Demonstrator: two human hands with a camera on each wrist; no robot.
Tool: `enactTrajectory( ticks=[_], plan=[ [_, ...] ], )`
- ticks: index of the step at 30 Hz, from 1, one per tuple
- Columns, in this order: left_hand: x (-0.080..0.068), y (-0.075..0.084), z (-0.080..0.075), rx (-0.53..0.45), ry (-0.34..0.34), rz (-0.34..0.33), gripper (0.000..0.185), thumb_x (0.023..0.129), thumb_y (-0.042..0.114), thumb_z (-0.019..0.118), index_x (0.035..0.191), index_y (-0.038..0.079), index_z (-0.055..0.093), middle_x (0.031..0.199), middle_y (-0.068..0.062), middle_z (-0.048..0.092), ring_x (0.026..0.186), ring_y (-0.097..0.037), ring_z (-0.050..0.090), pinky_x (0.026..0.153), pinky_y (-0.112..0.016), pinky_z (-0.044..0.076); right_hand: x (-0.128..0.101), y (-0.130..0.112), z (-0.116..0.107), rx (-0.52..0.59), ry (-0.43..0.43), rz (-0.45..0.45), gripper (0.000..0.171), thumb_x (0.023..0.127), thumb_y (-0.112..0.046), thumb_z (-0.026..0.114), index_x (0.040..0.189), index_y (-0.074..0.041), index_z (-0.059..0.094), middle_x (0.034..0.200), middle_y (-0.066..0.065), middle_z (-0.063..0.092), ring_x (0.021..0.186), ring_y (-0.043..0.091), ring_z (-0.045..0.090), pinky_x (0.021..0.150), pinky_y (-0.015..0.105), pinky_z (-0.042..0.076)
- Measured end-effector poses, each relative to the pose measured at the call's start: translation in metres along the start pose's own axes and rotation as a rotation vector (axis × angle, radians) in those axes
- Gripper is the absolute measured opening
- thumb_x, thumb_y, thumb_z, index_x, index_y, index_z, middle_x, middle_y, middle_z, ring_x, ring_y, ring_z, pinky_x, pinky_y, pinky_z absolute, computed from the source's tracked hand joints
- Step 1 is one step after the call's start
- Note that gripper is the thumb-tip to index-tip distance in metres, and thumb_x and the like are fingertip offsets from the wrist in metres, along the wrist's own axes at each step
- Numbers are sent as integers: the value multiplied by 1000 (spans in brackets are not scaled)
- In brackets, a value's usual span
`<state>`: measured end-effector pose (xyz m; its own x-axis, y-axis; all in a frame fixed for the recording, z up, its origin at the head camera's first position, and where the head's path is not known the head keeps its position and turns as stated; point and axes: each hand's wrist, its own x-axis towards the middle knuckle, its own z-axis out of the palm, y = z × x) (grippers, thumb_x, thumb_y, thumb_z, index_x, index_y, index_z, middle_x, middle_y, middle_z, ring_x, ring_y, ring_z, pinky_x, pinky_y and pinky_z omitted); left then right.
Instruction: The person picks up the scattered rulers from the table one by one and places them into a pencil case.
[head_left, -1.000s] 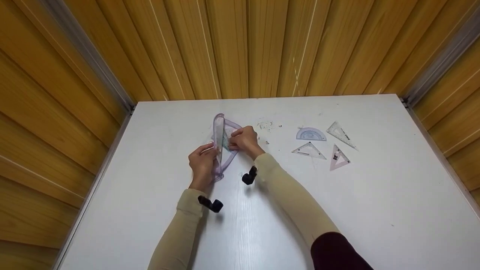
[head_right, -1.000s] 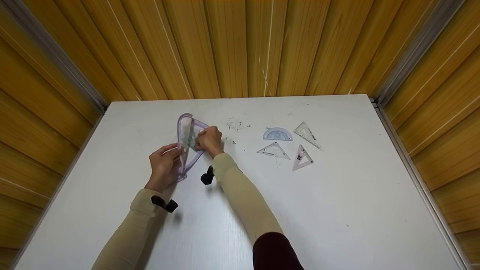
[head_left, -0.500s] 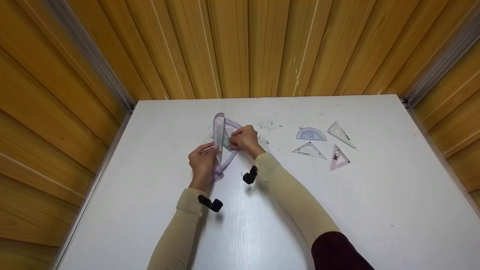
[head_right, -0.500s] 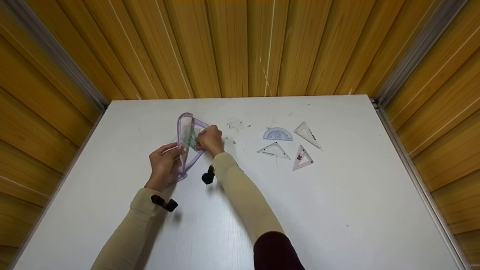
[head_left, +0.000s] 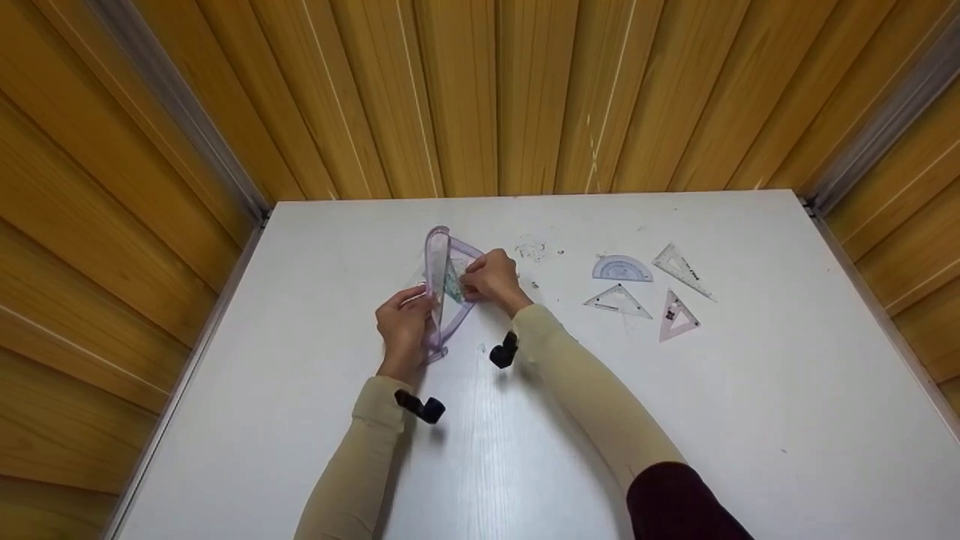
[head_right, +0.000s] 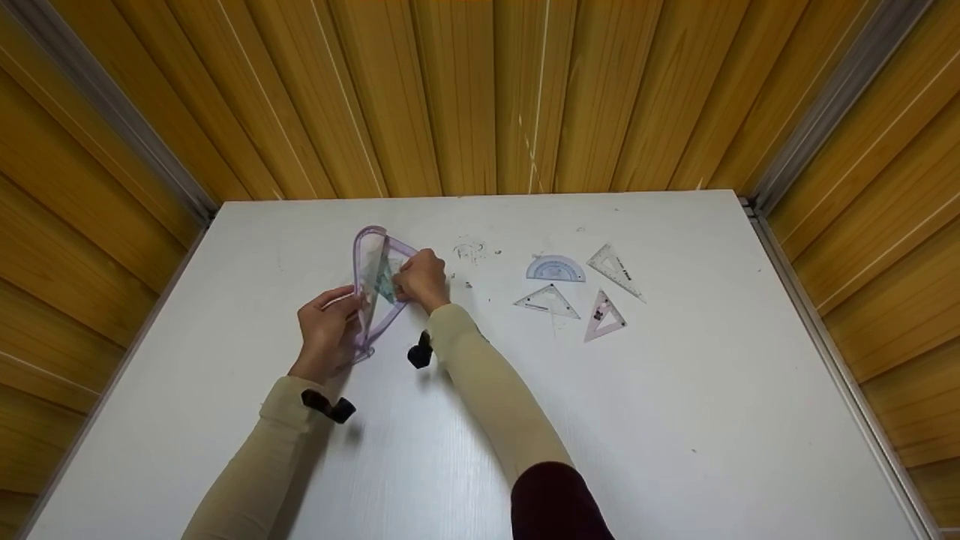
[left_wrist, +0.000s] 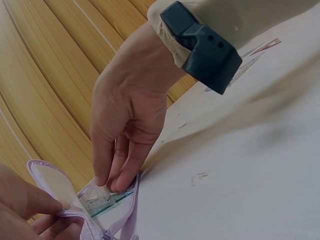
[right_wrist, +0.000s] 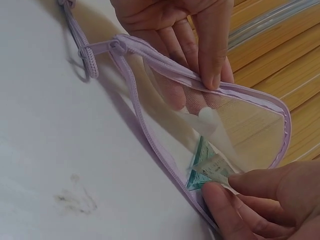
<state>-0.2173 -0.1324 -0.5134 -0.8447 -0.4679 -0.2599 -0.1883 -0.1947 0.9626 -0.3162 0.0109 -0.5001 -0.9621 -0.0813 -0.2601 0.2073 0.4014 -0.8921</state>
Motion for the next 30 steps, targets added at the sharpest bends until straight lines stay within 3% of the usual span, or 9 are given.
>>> enactTrajectory(
  ticks=[10,22,30],
  plan=[
    [0,1,-1,-23,3,-8,20,91,2,73,111,4,75,107,-14,76,91,-23,70,70,-28,55,-1,-1,-4,-83,19,-81,11,90,-6,76,98,1,78,80,11,76,70,24,75,63,32,60],
    [0,0,-2,-28,7,-8,20,91,2,73,112,3,75,106,-15,76,85,-21,69,61,-25,52,0,-1,-2,-36,19,-81,13,89,-5,77,101,1,76,85,12,76,72,24,76,64,33,60],
    [0,0,-5,-1,3,17,22,91,3,73,113,2,74,104,-15,76,85,-21,69,61,-24,52,0,5,-5,44,9,-152,20,90,-4,76,108,5,75,88,13,77,73,28,76,68,40,61]
  ],
)
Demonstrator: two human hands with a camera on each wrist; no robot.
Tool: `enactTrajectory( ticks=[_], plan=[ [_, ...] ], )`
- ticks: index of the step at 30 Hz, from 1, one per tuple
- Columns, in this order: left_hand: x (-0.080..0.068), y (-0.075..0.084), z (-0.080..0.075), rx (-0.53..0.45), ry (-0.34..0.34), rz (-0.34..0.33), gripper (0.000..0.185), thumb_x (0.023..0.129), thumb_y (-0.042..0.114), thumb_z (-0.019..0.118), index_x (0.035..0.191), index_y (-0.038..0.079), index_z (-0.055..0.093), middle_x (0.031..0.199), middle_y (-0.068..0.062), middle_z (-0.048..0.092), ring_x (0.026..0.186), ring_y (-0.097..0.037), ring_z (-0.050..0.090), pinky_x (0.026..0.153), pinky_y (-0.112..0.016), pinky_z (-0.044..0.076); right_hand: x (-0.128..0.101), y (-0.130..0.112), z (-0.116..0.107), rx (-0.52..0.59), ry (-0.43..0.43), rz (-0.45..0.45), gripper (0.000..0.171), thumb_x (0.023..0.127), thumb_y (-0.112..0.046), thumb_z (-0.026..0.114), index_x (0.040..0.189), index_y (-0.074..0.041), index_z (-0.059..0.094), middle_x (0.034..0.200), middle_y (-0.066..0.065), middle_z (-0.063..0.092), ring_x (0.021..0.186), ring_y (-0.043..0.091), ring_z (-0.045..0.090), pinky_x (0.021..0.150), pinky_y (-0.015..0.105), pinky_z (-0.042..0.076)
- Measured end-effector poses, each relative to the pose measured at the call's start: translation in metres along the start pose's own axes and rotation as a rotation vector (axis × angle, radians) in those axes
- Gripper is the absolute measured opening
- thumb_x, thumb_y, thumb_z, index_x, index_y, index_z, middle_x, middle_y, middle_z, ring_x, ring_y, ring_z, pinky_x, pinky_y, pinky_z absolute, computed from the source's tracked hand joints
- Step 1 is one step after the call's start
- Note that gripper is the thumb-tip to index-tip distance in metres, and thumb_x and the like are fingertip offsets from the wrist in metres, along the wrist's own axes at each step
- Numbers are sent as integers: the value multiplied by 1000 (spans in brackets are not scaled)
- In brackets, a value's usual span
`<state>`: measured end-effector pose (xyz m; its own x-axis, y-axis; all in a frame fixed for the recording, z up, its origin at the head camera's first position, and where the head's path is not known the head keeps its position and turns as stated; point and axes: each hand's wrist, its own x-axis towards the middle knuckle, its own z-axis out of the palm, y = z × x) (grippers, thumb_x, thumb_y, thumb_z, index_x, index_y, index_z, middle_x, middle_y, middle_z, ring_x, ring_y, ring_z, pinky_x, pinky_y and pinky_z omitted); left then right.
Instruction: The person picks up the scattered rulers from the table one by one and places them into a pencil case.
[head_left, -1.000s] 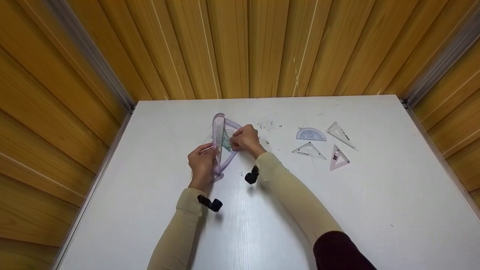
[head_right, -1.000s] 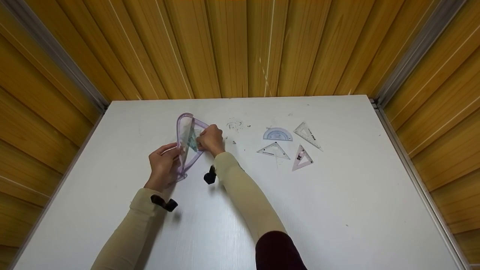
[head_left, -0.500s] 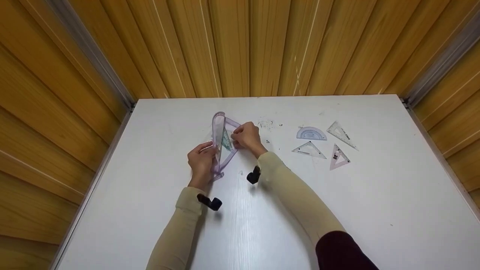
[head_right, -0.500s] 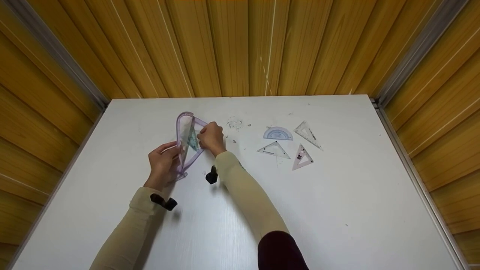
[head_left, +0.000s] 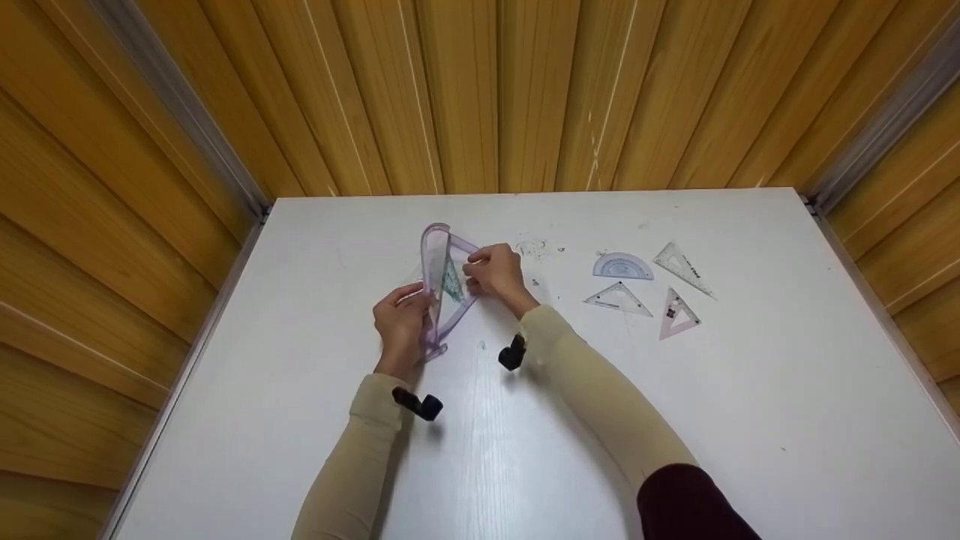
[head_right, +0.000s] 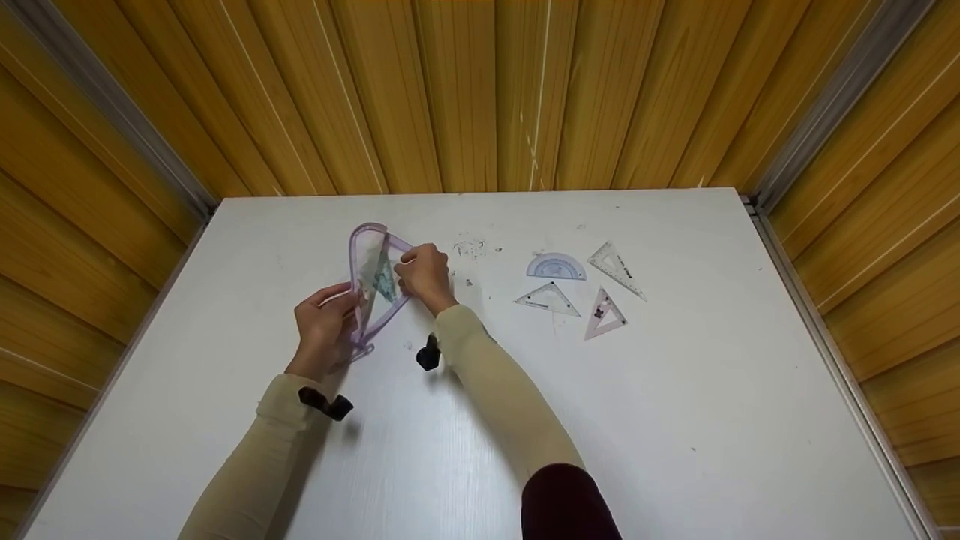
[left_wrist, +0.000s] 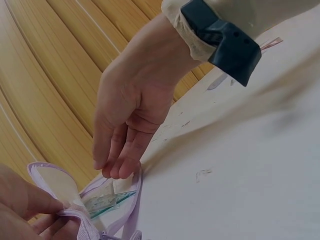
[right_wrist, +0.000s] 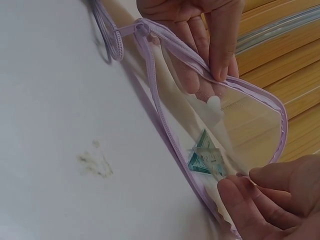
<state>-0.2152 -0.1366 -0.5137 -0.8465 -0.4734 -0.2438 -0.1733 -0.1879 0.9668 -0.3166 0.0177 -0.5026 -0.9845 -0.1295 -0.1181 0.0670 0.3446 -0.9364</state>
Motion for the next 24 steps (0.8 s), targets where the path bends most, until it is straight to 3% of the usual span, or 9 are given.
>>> enactTrajectory(
  ticks=[11,24],
  plan=[
    [0,1,-2,15,-18,-19,21,93,6,73,113,5,75,106,-13,76,89,-24,70,64,-27,53,-6,0,-27,39,-76,-28,28,93,-7,75,117,5,72,97,17,76,82,28,76,79,44,60],
    [1,2,-4,-3,-20,-25,21,91,5,73,112,7,75,101,-12,76,76,-19,64,54,-23,47,-20,13,-74,12,-125,-99,41,93,-8,75,132,2,65,104,14,76,88,25,76,75,32,60]
  ],
)
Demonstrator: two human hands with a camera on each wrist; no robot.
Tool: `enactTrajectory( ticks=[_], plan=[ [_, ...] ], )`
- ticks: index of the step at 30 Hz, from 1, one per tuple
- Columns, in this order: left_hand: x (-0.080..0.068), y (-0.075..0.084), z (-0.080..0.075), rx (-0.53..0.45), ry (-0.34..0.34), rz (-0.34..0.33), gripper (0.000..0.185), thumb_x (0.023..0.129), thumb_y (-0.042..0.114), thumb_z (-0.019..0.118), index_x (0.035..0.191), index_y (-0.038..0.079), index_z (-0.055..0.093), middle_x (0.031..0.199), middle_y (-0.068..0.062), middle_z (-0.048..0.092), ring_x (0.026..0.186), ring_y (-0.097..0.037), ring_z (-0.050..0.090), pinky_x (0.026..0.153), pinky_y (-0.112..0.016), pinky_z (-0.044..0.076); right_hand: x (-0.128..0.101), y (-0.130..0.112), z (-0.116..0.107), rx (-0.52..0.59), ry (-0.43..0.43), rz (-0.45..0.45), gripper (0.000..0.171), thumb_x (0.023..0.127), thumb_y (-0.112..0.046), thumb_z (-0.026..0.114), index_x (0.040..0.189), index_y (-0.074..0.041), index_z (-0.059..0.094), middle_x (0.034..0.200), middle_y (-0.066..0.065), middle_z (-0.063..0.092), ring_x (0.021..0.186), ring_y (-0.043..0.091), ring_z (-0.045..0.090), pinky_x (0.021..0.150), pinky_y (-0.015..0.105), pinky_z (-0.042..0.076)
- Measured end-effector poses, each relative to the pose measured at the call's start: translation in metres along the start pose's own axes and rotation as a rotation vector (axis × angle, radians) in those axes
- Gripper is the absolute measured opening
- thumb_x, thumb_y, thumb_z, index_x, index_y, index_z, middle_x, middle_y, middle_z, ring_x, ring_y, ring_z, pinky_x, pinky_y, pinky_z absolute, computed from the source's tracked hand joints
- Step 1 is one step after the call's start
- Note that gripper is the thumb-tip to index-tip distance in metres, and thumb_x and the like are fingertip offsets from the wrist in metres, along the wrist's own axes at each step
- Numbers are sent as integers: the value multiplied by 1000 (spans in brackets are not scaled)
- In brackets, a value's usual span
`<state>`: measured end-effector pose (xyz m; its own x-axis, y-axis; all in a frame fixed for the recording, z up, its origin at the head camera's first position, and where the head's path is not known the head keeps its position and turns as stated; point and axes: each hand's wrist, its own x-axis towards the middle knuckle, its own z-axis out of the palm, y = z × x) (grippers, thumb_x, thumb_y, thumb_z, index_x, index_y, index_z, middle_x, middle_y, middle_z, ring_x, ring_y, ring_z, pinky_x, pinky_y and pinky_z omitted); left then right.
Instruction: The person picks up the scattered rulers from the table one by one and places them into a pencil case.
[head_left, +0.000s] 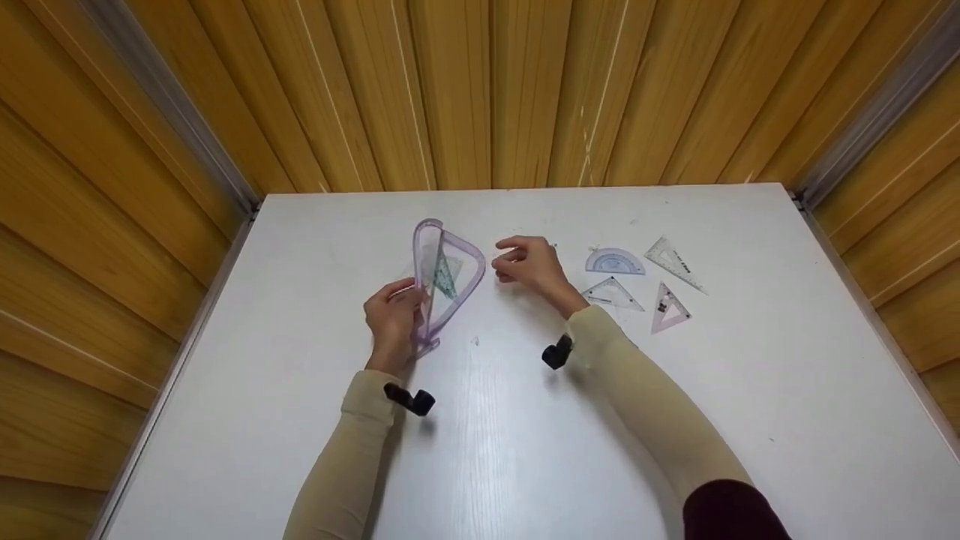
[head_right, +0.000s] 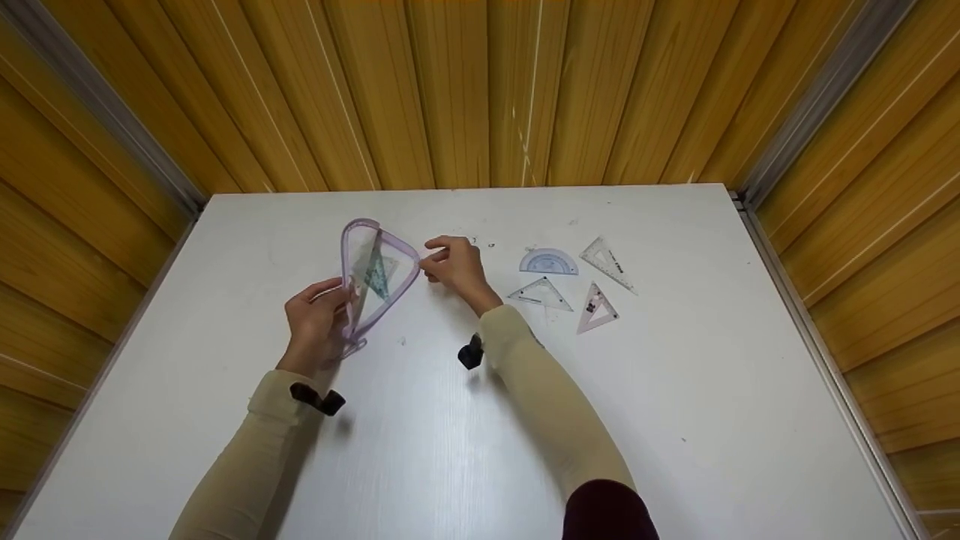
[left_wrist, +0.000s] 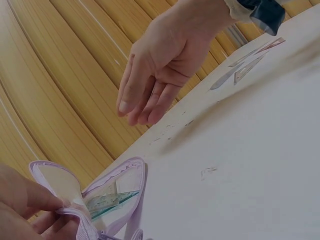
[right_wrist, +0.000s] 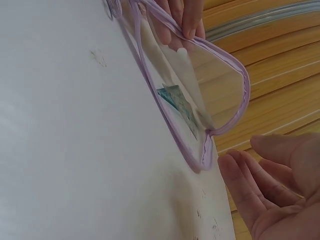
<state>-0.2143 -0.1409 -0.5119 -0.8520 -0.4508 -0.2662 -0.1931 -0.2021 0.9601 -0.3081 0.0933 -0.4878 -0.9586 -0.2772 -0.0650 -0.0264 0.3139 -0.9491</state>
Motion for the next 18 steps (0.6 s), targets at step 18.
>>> enactTrajectory(
  ticks=[18],
  plan=[
    [2,-3,1,-9,30,27,21,89,3,73,111,5,75,105,-13,76,85,-21,69,64,-27,55,-24,22,-45,-22,78,-45,46,93,-11,77,136,-4,64,111,14,75,96,23,73,78,30,59]
  ],
)
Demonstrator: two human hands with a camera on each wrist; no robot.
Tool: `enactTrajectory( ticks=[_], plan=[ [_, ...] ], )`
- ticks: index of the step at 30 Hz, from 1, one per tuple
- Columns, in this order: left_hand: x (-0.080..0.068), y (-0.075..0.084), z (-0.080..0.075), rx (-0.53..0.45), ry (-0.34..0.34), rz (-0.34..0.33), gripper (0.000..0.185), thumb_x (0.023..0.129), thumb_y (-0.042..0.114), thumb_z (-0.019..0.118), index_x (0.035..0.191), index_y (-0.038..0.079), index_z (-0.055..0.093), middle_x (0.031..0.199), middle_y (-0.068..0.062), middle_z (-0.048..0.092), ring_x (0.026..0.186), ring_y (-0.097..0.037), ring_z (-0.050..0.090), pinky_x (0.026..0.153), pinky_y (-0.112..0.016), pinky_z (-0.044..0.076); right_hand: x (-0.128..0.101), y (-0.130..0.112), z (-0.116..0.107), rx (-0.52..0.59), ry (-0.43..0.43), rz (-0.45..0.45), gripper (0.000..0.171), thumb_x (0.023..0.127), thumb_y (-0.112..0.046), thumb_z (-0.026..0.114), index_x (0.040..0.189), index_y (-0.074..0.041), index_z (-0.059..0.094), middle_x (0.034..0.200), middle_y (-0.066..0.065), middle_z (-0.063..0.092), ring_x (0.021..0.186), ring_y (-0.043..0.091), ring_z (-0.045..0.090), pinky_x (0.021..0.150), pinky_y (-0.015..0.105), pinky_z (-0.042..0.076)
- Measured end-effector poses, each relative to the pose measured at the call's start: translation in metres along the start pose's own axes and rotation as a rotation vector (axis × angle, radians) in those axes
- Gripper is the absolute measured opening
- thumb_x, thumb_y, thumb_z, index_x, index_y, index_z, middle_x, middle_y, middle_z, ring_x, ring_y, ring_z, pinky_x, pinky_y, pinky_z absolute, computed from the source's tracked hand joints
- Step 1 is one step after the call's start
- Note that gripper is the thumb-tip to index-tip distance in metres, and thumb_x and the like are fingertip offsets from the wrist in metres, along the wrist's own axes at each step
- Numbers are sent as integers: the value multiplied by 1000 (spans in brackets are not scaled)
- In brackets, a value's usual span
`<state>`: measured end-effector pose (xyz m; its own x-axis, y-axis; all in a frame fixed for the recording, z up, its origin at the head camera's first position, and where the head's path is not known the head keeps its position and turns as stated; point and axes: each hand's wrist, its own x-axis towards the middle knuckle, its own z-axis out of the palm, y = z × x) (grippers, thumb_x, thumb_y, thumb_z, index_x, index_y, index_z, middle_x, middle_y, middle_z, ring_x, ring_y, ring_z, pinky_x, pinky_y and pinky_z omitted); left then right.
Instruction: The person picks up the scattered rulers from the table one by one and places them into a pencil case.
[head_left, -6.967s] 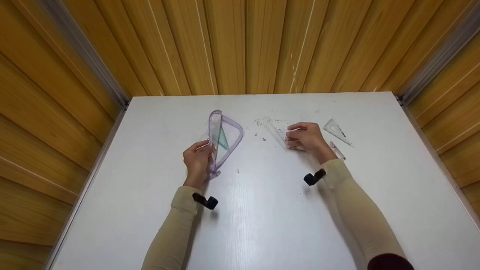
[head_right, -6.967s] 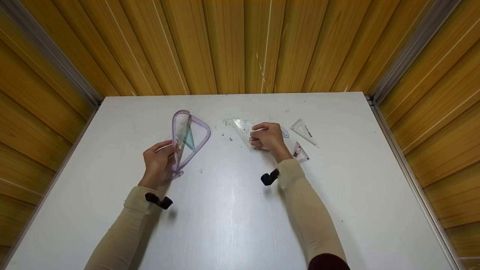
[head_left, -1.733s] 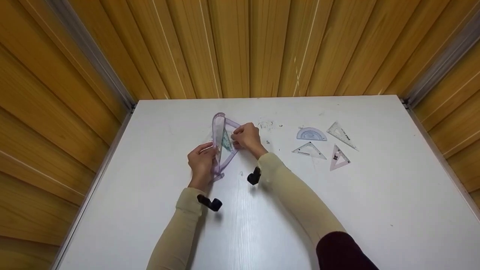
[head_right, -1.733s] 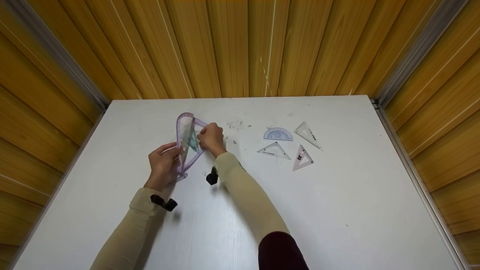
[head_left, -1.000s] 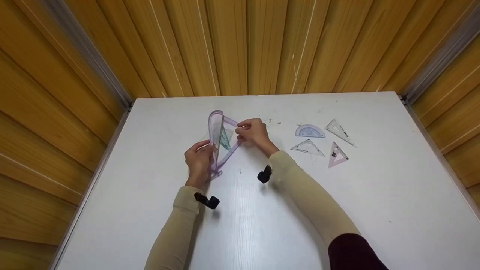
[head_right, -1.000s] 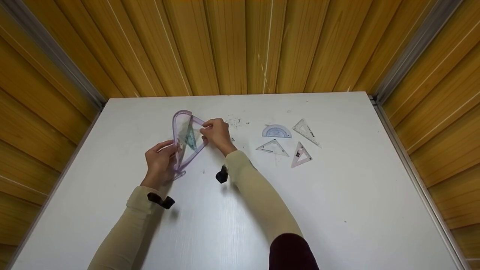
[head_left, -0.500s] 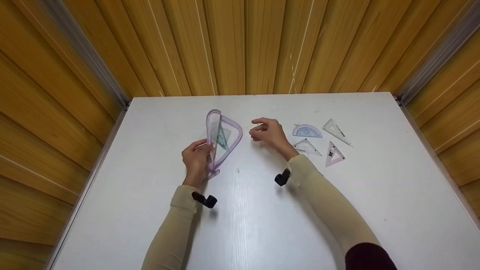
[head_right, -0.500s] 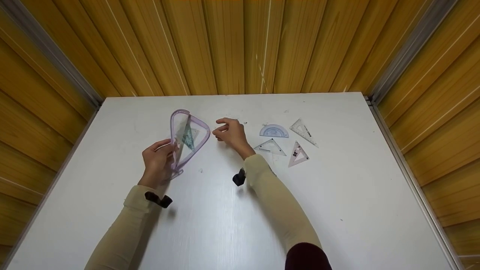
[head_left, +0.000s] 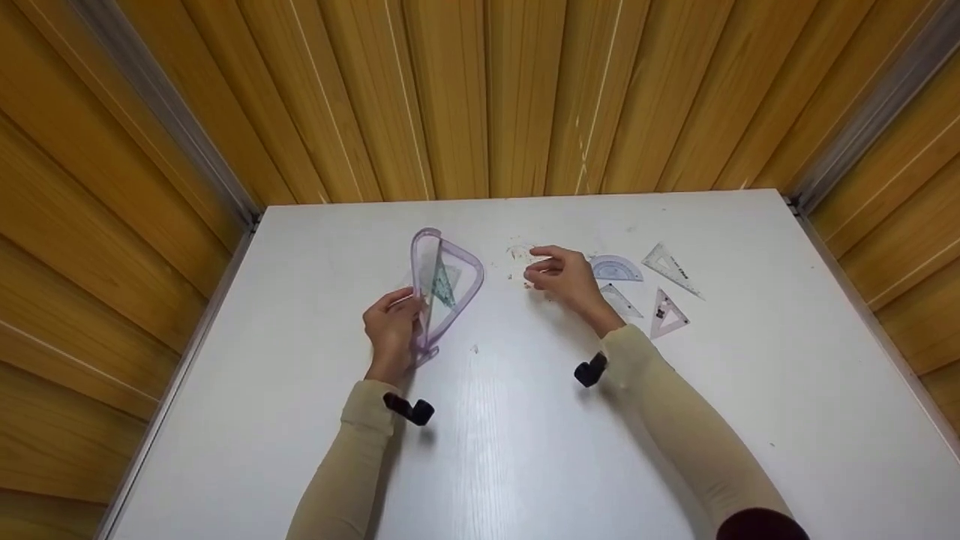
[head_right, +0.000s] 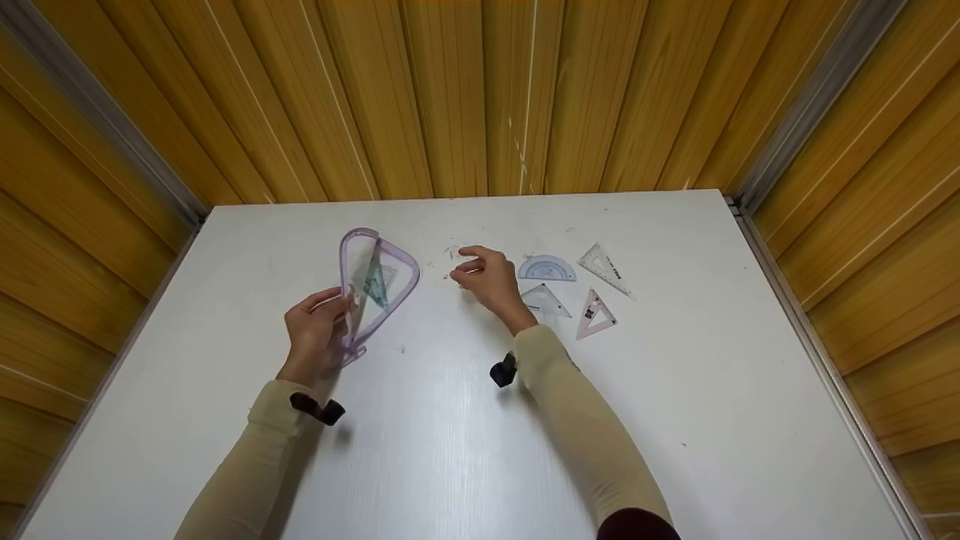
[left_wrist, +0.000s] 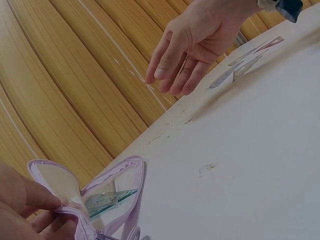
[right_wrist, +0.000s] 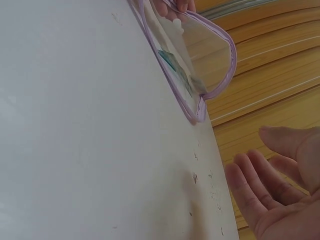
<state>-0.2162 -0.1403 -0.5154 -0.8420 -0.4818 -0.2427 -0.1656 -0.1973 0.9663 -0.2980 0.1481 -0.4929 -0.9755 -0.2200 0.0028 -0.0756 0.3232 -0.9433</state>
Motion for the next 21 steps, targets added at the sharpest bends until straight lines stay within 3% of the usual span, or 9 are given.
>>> enactTrajectory(
  ticks=[16,21],
  plan=[
    [-3,3,-2,-19,-4,7,21,89,2,74,109,5,75,106,-13,76,92,-24,70,75,-32,57,-24,16,-40,-96,51,-20,50,93,-17,78,137,-2,62,119,16,72,106,29,67,71,19,54],
    [-4,4,-1,-54,-20,12,21,90,3,74,111,4,75,104,-14,76,86,-22,69,63,-26,53,-35,22,-59,-146,71,-24,53,93,-23,78,139,-3,61,122,15,71,110,30,65,81,20,53]
  ],
)
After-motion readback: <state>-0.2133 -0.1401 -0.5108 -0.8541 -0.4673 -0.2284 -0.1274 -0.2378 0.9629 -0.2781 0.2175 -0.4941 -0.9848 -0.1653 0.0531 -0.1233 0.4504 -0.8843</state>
